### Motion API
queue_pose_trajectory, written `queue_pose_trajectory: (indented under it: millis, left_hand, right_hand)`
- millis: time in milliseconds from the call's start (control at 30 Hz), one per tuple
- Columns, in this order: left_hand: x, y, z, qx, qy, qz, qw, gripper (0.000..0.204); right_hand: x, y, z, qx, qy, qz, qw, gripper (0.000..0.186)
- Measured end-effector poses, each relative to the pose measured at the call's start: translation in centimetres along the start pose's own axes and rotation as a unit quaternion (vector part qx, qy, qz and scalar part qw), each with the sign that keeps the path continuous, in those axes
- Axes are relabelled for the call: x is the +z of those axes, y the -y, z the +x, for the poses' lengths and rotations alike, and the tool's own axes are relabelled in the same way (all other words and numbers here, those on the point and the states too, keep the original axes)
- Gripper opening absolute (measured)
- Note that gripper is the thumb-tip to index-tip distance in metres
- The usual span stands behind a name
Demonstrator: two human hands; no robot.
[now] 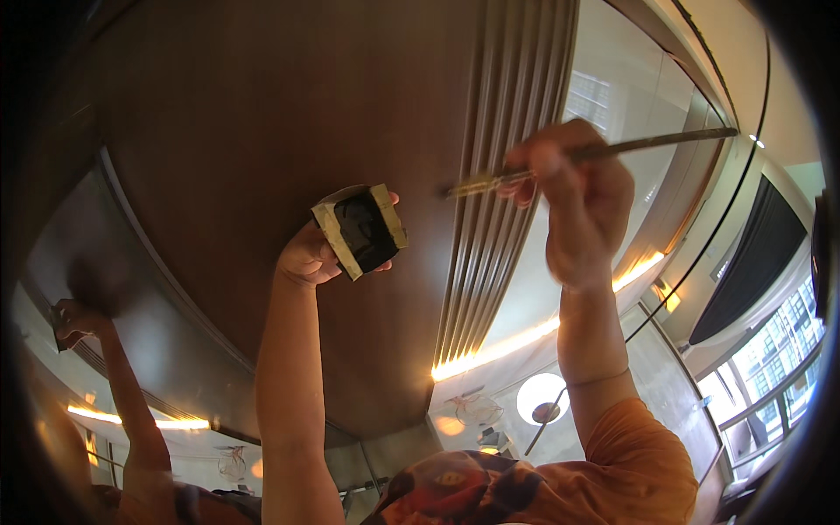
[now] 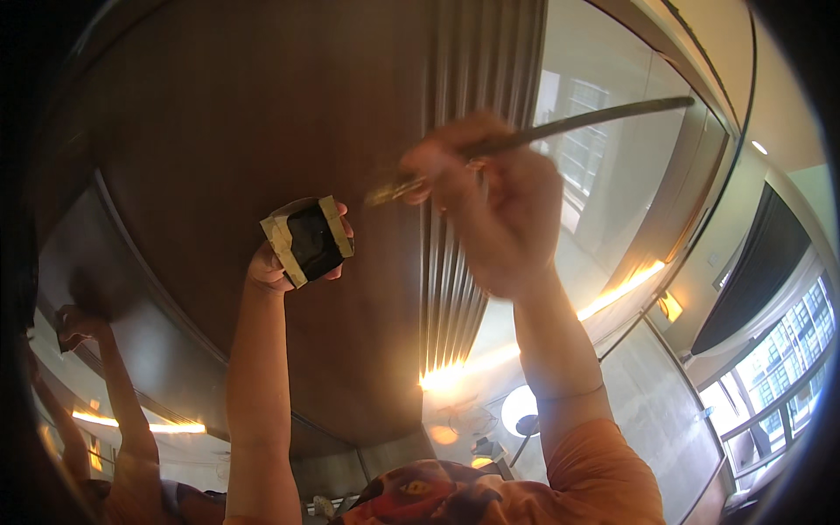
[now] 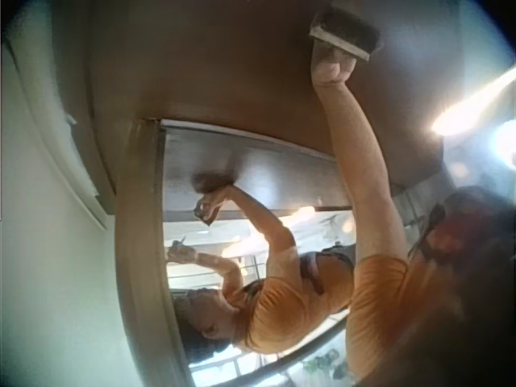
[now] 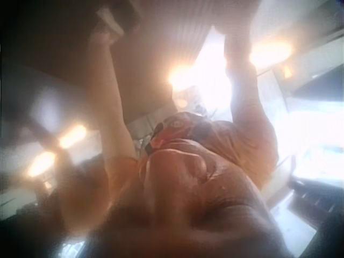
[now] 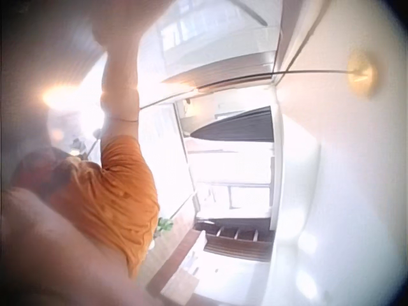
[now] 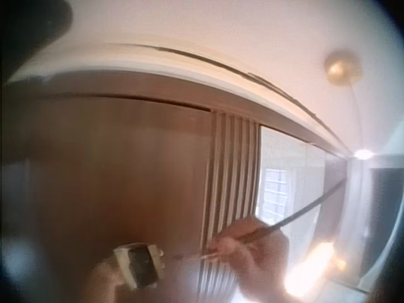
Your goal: The person paints the upper trim of a wooden cabinet using a small brush and a paint container. They repeatedly dip the brush into the container and apply paint along the top edge of the cabinet.
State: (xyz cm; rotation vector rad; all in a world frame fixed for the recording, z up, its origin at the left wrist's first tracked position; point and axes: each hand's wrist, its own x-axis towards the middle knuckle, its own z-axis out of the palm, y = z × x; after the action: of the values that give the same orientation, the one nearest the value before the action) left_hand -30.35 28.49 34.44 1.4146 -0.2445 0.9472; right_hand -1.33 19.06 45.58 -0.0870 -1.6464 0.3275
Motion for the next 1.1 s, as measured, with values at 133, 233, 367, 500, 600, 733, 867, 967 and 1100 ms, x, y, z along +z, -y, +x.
queue_pose_trajectory:
  millis: [133, 233, 367, 500, 600, 733, 867, 967, 1100]
  left_hand:
    - [0.5, 0.1, -0.8, -0.014, -0.024, 0.017, 0.999, 0.098]
    - [0.9, 0.2, -1.1, -0.003, -0.042, 0.021, 0.999, 0.098]
    - [1.3, 0.1, -0.8, -0.020, -0.067, -0.008, 0.998, 0.102]
    - [1.5, 0.0, -0.3, -0.029, -0.074, -0.012, 0.997, 0.104]
    - [1.6, 0.2, 0.2, -0.027, -0.085, -0.002, 0.996, 0.104]
    - [1.9, 0.6, 1.3, -0.024, -0.086, 0.010, 0.996, 0.100]
    - [2.3, 0.9, 2.5, -0.029, -0.076, 0.022, 0.996, 0.092]
    - [2.5, 0.7, 3.0, -0.012, -0.024, -0.007, 1.000, 0.088]
    - [2.2, 0.5, 3.3, -0.038, -0.025, 0.008, 0.999, 0.086]
  right_hand:
    - [2.3, 0.7, -1.4, -0.008, 0.139, -0.080, 0.987, 0.010]
    - [3.3, 0.3, -1.3, -0.005, 0.184, -0.124, 0.975, 0.004]
    - [3.5, -0.1, -1.1, -0.002, 0.225, -0.154, 0.962, 0.003]
    - [3.2, -0.2, -0.8, 0.009, 0.248, -0.185, 0.951, 0.005]
    - [2.9, -0.2, -0.5, 0.011, 0.254, -0.180, 0.950, 0.008]
    - [1.3, 0.3, -0.1, 0.126, 0.243, -0.116, 0.955, 0.011]
    - [0.3, -0.1, 0.4, 0.090, 0.245, -0.141, 0.955, 0.013]
    - [-0.1, -0.2, 0.4, 0.116, 0.226, -0.103, 0.962, 0.016]
    - [-0.8, -0.8, 0.4, 0.166, 0.175, 0.001, 0.970, 0.020]
